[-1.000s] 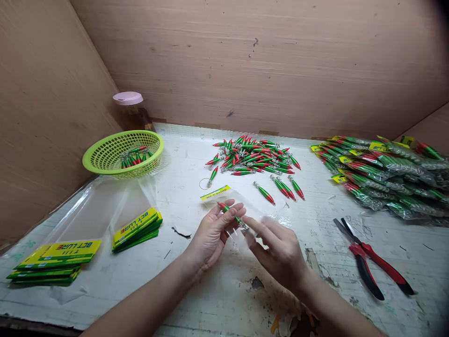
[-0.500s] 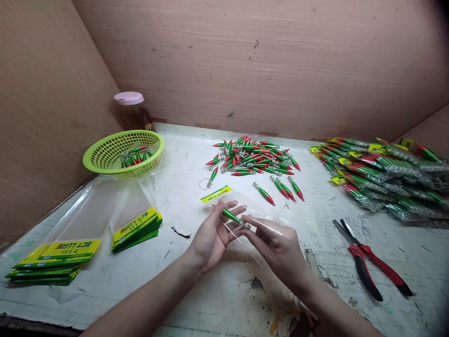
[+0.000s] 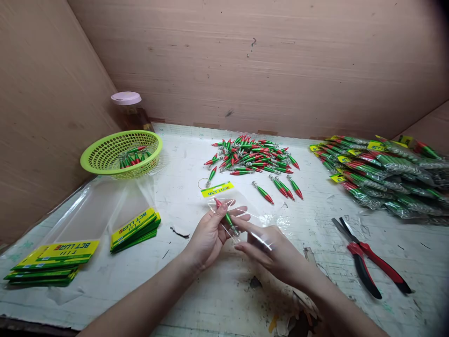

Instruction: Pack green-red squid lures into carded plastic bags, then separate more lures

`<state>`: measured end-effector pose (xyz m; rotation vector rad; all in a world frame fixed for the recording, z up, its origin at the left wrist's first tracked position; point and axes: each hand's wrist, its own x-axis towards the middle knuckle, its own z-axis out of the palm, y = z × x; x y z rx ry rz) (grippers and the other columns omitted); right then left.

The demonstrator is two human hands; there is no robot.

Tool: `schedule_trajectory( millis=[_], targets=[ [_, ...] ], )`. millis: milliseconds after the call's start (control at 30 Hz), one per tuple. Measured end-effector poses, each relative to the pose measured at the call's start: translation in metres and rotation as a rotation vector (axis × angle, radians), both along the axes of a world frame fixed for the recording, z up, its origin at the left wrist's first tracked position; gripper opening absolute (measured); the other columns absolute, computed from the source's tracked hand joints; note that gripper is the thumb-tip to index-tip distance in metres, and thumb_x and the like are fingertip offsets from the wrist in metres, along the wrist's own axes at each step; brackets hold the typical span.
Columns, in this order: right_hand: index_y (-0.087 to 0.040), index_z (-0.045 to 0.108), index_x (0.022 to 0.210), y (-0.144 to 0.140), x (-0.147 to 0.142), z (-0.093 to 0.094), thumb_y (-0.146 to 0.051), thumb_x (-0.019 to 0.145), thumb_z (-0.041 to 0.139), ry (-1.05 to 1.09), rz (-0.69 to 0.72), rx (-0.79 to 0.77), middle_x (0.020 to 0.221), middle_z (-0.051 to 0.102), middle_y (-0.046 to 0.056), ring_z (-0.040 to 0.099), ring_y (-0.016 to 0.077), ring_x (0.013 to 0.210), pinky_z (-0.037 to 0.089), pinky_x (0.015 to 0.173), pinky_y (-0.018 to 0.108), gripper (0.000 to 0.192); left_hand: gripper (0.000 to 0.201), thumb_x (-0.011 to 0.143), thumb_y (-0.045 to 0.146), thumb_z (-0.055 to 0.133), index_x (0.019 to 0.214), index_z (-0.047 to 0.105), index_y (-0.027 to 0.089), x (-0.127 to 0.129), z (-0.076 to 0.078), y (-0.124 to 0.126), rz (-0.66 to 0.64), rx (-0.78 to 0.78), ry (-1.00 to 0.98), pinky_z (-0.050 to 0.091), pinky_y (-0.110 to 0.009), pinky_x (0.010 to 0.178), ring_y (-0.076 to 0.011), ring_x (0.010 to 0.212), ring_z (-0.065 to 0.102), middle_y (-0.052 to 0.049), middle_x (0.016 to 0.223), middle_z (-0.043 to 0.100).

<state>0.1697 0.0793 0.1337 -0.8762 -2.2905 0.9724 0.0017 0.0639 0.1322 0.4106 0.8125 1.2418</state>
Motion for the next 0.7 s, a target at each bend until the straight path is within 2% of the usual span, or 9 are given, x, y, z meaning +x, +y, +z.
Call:
schedule_trajectory(
  millis=[67,133,233,333,433,533,700],
  targets=[
    [-0.019,0.033,0.144,0.000,0.004,0.005,-0.027,0.094,0.046,0.013,0.113,-0.134,0.066,0.061,-0.003,0.052,0.0087,0.053,0.046,0.059,0.019,0.053,0.030,0.097,0.028,0.046,0.120,0.046,0.009,0.000,0.001,0.000,0.021,0.004,-0.022,0.051,-0.036,0.087,-0.0281,0.100,0.062,-0.022,0.117,0.058],
    [-0.019,0.035,0.143,0.000,0.005,0.005,-0.025,0.096,0.042,0.068,0.115,-0.179,0.067,0.061,-0.003,0.052,0.0073,0.049,0.046,0.057,0.018,0.048,0.029,0.097,0.028,0.045,0.119,0.047,0.009,0.001,0.001,0.000,0.029,0.005,-0.037,0.051,-0.037,0.087,-0.0287,0.102,0.061,-0.022,0.116,0.058],
    [-0.018,0.050,0.133,-0.001,0.002,-0.003,-0.025,0.094,0.047,0.081,0.003,0.011,0.084,0.066,0.005,0.059,0.0110,0.061,0.048,0.063,0.023,0.040,0.027,0.096,0.026,0.047,0.117,0.049,0.009,0.003,0.001,0.000,0.036,-0.006,-0.034,0.052,-0.037,0.086,-0.0286,0.102,0.061,-0.021,0.115,0.059],
    [-0.018,0.052,0.132,-0.002,-0.005,-0.015,-0.025,0.093,0.047,-0.001,-0.078,0.162,0.090,0.067,0.007,0.061,0.0148,0.069,0.048,0.064,0.026,0.040,0.027,0.094,0.024,0.051,0.115,0.053,0.008,0.005,-0.002,-0.002,0.015,-0.019,-0.029,0.052,-0.035,0.085,-0.0280,0.103,0.060,-0.020,0.116,0.058],
    [-0.018,0.045,0.136,-0.003,-0.008,-0.022,-0.022,0.094,0.043,-0.002,-0.127,0.182,0.078,0.066,0.003,0.056,0.0111,0.058,0.045,0.058,0.021,0.042,0.024,0.091,0.021,0.055,0.111,0.057,0.007,0.005,-0.003,-0.003,0.000,0.006,-0.043,0.052,-0.031,0.084,-0.0268,0.106,0.058,-0.018,0.116,0.059],
    [-0.018,0.043,0.135,-0.001,-0.008,-0.023,-0.022,0.092,0.045,-0.003,-0.110,0.221,0.074,0.065,0.002,0.049,0.0088,0.048,0.041,0.052,0.019,0.043,0.023,0.088,0.017,0.058,0.108,0.059,0.006,0.004,-0.003,-0.003,0.004,0.001,-0.049,0.050,-0.028,0.089,-0.0244,0.107,0.058,-0.018,0.112,0.061],
    [-0.017,0.044,0.132,0.001,-0.007,-0.021,-0.020,0.092,0.041,-0.016,-0.031,0.222,0.075,0.064,0.003,0.053,0.0113,0.054,0.044,0.055,0.021,0.040,0.033,0.087,0.015,0.060,0.118,0.052,0.011,0.005,-0.002,-0.004,-0.007,-0.032,-0.035,0.050,-0.033,0.089,-0.0265,0.108,0.058,-0.018,0.113,0.061]
  ],
)
